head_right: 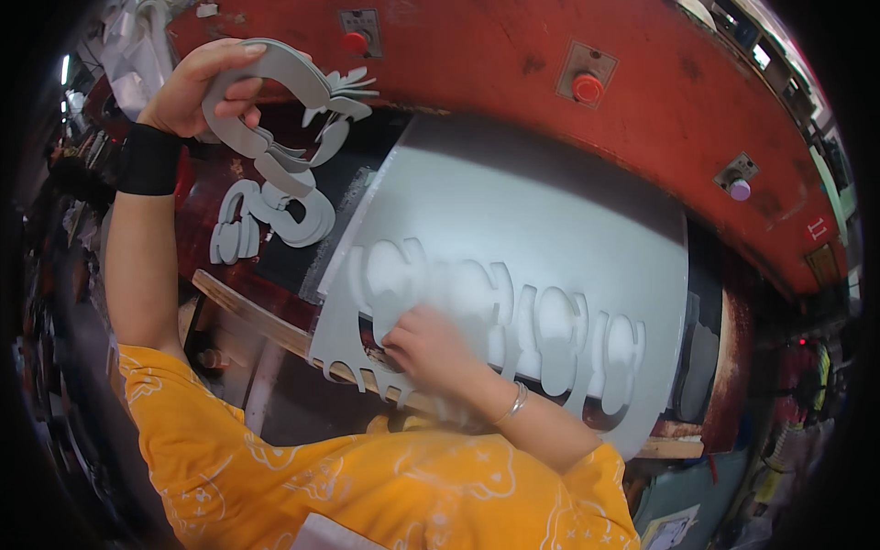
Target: The person repeatedly feeds gray rubber pieces through a red industrial smoothing machine, using a gray pad to press and guide the material. They remove finished pieces and place them on the machine's side, then continue processing additional pieces from a sheet.
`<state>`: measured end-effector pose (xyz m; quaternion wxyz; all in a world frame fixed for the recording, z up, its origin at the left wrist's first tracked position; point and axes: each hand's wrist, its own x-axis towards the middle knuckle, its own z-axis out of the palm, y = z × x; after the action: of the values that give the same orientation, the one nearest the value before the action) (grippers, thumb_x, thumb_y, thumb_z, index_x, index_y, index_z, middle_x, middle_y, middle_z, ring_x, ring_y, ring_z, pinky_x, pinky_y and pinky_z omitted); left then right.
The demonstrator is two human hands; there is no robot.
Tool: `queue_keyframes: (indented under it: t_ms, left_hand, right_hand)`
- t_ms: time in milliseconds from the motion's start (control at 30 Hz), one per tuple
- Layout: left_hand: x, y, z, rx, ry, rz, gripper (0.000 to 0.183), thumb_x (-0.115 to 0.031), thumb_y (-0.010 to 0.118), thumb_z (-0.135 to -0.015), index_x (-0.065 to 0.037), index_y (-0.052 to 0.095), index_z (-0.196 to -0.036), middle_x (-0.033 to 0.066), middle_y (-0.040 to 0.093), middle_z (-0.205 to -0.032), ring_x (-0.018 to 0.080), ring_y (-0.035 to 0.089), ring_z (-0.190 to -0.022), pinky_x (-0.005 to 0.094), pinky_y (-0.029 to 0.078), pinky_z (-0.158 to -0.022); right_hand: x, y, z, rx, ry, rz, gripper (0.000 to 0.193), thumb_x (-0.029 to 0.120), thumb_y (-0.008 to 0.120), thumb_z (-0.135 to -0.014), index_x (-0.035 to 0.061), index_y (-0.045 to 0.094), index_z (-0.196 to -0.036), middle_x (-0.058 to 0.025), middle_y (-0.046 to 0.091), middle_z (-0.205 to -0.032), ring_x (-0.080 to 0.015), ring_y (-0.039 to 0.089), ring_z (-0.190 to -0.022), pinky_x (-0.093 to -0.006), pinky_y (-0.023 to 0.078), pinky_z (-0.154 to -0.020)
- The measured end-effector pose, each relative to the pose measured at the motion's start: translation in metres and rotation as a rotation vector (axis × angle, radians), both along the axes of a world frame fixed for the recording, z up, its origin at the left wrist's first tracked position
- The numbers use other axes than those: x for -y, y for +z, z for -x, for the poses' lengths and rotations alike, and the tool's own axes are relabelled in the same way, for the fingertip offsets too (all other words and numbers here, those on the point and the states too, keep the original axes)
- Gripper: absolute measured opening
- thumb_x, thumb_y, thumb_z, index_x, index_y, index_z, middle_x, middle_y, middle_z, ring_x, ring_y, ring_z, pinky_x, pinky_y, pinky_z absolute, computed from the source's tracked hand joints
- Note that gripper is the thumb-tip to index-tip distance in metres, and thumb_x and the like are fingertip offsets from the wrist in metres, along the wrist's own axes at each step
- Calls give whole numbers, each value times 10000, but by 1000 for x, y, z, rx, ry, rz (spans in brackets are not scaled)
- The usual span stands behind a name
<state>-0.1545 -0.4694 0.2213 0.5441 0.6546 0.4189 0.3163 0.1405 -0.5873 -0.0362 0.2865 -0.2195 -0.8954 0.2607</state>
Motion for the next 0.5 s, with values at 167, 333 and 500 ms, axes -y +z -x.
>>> queue_keyframes:
  t_ms: [167,333,500]
  left_hand:
    - [24,7,16,-333,150,-6,296,-298,586,-913,-4,619,-924,18,604,-675,86,575,-523,295,561,-640]
    - [32,-29,59,-521,344,177,275,-257,570,-905,3,647,-953,31,644,-739,94,592,-592,259,500,-586]
    - [11,-88,89,-783,432,-13,286,-230,550,-880,6,640,-1012,9,592,-717,102,572,-626,225,474,-617]
  right_hand:
    - [7,23,-20,39,37,17,221,141,720,-738,86,657,-943,-87,612,-891,-290,580,-836,-375,485,-747]
    - [1,38,-78,-57,-227,75,237,94,696,-758,80,666,-992,-119,636,-935,-306,608,-834,-376,497,-740]
    - [-5,39,-120,-40,-448,188,240,44,698,-741,46,659,-977,-123,633,-929,-288,611,-831,-344,497,-748]
